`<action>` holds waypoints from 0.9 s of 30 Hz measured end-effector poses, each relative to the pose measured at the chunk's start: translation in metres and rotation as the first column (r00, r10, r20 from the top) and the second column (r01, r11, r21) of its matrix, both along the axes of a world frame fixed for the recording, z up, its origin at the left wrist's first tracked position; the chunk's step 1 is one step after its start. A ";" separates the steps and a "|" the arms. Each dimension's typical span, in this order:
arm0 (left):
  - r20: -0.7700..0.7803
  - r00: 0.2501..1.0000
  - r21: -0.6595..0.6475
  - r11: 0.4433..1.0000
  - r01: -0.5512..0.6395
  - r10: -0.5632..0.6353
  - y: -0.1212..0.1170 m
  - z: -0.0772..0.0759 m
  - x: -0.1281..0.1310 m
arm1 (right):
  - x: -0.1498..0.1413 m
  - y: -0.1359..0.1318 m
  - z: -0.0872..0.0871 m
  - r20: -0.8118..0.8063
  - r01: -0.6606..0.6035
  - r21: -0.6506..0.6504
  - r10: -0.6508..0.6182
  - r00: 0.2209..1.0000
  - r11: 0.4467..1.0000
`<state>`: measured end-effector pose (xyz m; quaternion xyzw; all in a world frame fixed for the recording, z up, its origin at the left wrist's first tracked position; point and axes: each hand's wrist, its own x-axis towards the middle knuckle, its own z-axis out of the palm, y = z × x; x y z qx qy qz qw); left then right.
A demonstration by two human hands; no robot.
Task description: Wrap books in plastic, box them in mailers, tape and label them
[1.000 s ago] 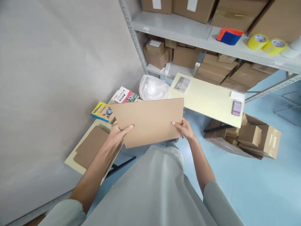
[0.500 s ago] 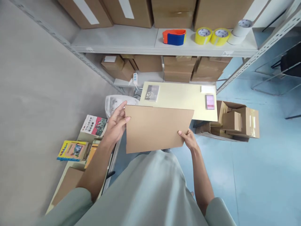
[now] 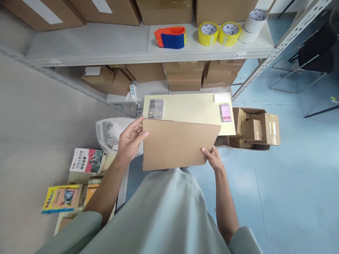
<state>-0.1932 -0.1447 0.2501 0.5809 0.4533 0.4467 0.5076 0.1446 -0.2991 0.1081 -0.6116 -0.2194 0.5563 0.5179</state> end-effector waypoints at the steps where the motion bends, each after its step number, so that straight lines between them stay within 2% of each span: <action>1: 0.018 1.000 0.006 1.000 -0.010 0.009 0.009 -0.005 0.002 | 0.002 0.006 0.002 0.015 0.006 -0.003 -0.006 1.000 1.000; 3: 0.047 0.999 0.009 1.000 -0.003 0.002 0.029 -0.014 0.004 | 0.007 0.018 0.008 0.048 0.013 0.000 -0.013 0.999 1.000; 9: 0.114 0.986 -0.069 0.989 0.133 -0.124 0.095 -0.037 0.008 | 0.021 0.053 0.032 0.169 0.040 0.022 -0.044 0.985 0.999; 15: 0.170 0.982 -0.023 0.996 0.087 -0.081 0.147 -0.062 0.015 | 0.022 0.088 0.044 0.245 0.066 -0.006 -0.062 0.967 0.998; 18: 0.144 0.987 -0.023 0.997 0.075 -0.071 0.166 -0.074 0.015 | 0.024 0.107 0.040 0.287 0.074 -0.018 -0.066 0.956 0.997; 22: 0.083 0.996 -0.067 0.997 -0.027 0.033 0.183 -0.092 0.021 | 0.035 0.138 0.025 0.394 0.036 -0.016 -0.027 0.919 0.999; 27: -0.020 0.998 -0.155 0.987 0.048 -0.052 0.187 -0.121 0.041 | 0.063 0.184 -0.007 0.533 -0.067 -0.061 0.089 0.841 0.996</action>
